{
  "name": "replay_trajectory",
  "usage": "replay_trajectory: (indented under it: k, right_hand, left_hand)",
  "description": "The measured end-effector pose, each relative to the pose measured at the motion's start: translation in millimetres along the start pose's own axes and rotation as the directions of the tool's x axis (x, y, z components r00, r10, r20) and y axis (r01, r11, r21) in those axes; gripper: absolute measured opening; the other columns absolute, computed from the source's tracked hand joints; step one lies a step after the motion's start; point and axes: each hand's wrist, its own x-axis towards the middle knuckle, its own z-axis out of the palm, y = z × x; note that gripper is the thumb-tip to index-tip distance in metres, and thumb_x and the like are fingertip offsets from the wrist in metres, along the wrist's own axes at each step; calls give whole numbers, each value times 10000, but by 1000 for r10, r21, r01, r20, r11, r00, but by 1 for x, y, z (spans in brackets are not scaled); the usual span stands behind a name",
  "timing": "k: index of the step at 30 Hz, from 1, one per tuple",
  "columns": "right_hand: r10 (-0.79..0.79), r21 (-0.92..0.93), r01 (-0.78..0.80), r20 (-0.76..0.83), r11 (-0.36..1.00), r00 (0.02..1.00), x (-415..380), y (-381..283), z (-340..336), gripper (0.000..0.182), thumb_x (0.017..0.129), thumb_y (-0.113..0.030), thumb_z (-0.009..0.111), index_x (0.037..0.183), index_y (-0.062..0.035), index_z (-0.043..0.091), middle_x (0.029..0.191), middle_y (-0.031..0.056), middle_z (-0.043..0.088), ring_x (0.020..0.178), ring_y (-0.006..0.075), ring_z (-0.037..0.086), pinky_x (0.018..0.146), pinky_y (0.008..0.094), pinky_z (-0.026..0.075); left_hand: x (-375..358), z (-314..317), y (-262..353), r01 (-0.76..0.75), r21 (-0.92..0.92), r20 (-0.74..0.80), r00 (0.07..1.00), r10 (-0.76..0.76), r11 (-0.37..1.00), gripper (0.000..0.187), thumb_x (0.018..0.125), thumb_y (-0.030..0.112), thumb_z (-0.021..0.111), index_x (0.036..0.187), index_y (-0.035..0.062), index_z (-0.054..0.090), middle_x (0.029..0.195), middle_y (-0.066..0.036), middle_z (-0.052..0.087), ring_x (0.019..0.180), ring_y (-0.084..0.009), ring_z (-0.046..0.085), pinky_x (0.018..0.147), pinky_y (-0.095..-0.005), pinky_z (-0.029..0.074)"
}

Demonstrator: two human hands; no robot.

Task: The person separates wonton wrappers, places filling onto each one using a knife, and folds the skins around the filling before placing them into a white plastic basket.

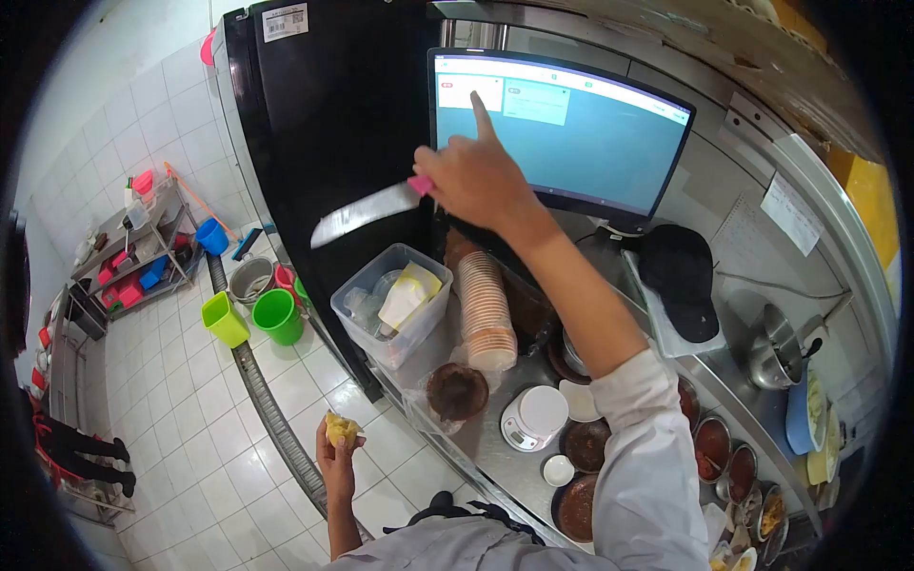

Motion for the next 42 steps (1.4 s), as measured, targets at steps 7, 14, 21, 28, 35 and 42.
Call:
replay_trajectory:
  k: [7, 14, 21, 28, 35, 42]
  right_hand:
    - [310, 480, -464, 366, 745, 877, -160, -94, -15, 213, 923, -208, 693, 1100, -89, 693, 815, 211, 700, 753, 422, 698, 691, 516, 545]
    - [769, 244, -966, 632, -84, 93, -492, -288, -126, 241, 985, -244, 745, 933, -22, 667, 696, 138, 565, 626, 230, 542, 612, 407, 465]
    - [846, 130, -837, 105, -532, -522, -621, -416, -305, 318, 1010, -239, 720, 830, -23, 572, 683, 56, 465, 663, 147, 428, 589, 356, 376]
    - [655, 702, -495, -54, -512, -754, -634, -459, -470, 359, 1046, -325, 687, 1212, -10, 728, 731, -87, 513, 571, 27, 372, 533, 243, 312]
    - [704, 811, -452, -71, -371, -706, -681, -499, -577, 386, 1031, -348, 713, 1230, -19, 748, 983, 6, 744, 817, 57, 617, 768, 232, 492]
    - [565, 813, -442, -175, -379, -807, -768, -498, -623, 225, 980, -196, 793, 1101, -9, 765, 987, 10, 743, 901, 64, 650, 839, 254, 531]
  left_hand:
    - [1, 37, -24, 118, -23, 234, 966, -109, 993, 618, 1096, 176, 583, 1636, 10, 331, 1277, -124, 651, 1030, -208, 700, 952, -362, 577]
    - [-24, 144, -71, 309, 1, 718, 662, -215, 951, 646, 1101, 118, 542, 1671, 9, 257, 1373, -125, 593, 1123, -188, 631, 1008, -344, 526]
    - [-169, 320, -42, 170, 124, 992, -35, -120, 978, 790, 1019, 26, 622, 1703, 62, 228, 1483, -120, 521, 1254, -200, 569, 1116, -344, 447]
    - [-431, 425, -6, 334, 309, 690, -723, 31, 890, 1048, 907, 0, 756, 1721, 69, 99, 1495, -114, 498, 1355, -197, 513, 1161, -334, 392]
    - [-603, 462, 17, 270, 400, 339, -931, 132, 876, 1245, 861, 80, 883, 1718, 72, -20, 1331, -84, 594, 1191, -165, 601, 1067, -302, 453]
    - [-698, 501, -26, 222, 458, 327, -943, 69, 861, 1037, 920, -27, 783, 1705, 78, 113, 1353, -96, 581, 1239, -183, 592, 1105, -333, 448]
